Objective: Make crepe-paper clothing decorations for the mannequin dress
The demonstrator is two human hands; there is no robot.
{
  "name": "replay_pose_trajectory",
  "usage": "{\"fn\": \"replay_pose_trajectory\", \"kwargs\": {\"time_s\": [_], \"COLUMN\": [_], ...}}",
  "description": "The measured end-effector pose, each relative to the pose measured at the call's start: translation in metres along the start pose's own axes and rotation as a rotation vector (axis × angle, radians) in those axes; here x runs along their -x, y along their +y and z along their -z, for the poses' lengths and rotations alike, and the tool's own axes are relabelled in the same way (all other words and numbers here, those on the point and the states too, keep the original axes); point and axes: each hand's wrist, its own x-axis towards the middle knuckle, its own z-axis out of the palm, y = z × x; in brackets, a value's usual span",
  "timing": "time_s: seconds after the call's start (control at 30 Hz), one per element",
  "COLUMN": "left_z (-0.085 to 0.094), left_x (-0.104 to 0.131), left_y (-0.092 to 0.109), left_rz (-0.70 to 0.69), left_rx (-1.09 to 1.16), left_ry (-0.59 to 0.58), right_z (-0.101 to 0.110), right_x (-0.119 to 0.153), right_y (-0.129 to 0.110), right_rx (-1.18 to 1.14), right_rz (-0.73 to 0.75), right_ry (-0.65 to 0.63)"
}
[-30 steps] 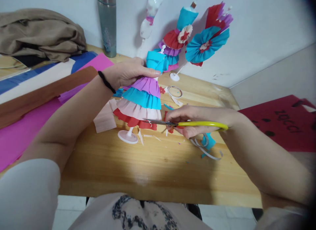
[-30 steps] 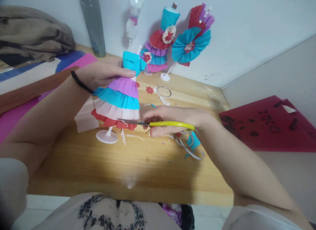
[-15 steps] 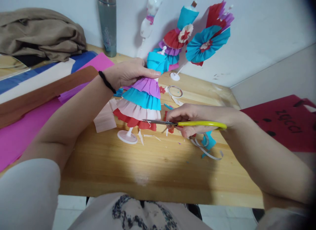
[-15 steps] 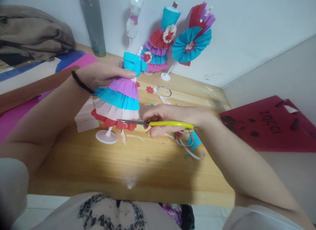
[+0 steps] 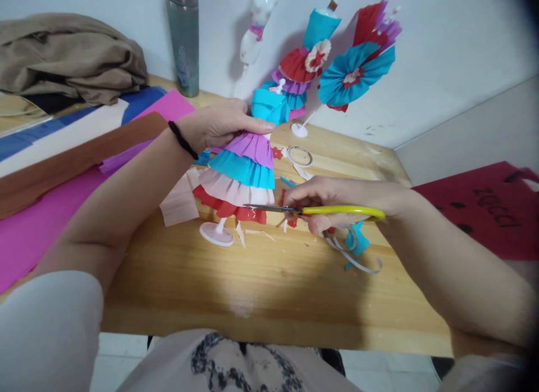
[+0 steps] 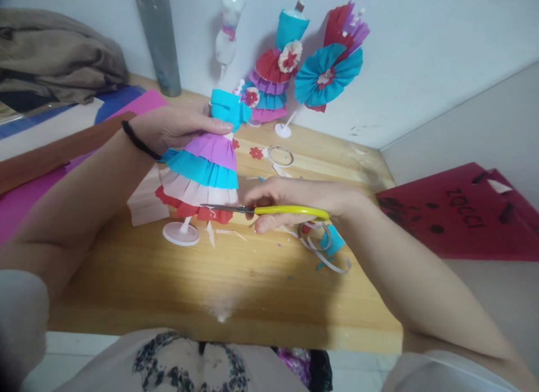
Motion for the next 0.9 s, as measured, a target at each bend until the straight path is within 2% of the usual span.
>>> {"fn": "replay_pose_trajectory", "kwargs": {"time_s": [0.1, 0.3, 0.5, 0.63, 0.73, 0.9], "left_z": [0.003, 0.017, 0.018, 0.027, 0.033, 0.032], "left_x": [-0.001, -0.012, -0.010, -0.014, -0.014, -0.008], "left_y": [0.001, -0.008, -0.009, -0.009, -0.006, 0.001], "left_rz": [0.052, 0.015, -0.001, 0.012, 0.012, -0.050], "left_rx": [-0.083, -0.090, -0.025, 0.021, 0.064, 0.122], "left_ry": [-0.060, -0.138, -0.125, -0.168, -0.104, 0.006], "right_z": [-0.001, 0.000, -0.005, -0.012, -0.016, -0.022], "right_x": [0.000, -0.001, -0.002, -0.002, -0.001, 0.001], "right_y": [-0.001, -0.001, 0.000, 0.000, -0.001, -0.001], "right_rx": [-0.026, -0.061, 0.013, -0.043, -0.011, 0.044], "right_rz": [0.001, 0.034, -0.005, 0.000, -0.007, 0.031], "right_ry": [-0.004, -0.039, -0.118, -0.159, -0.164, -0.135]}}
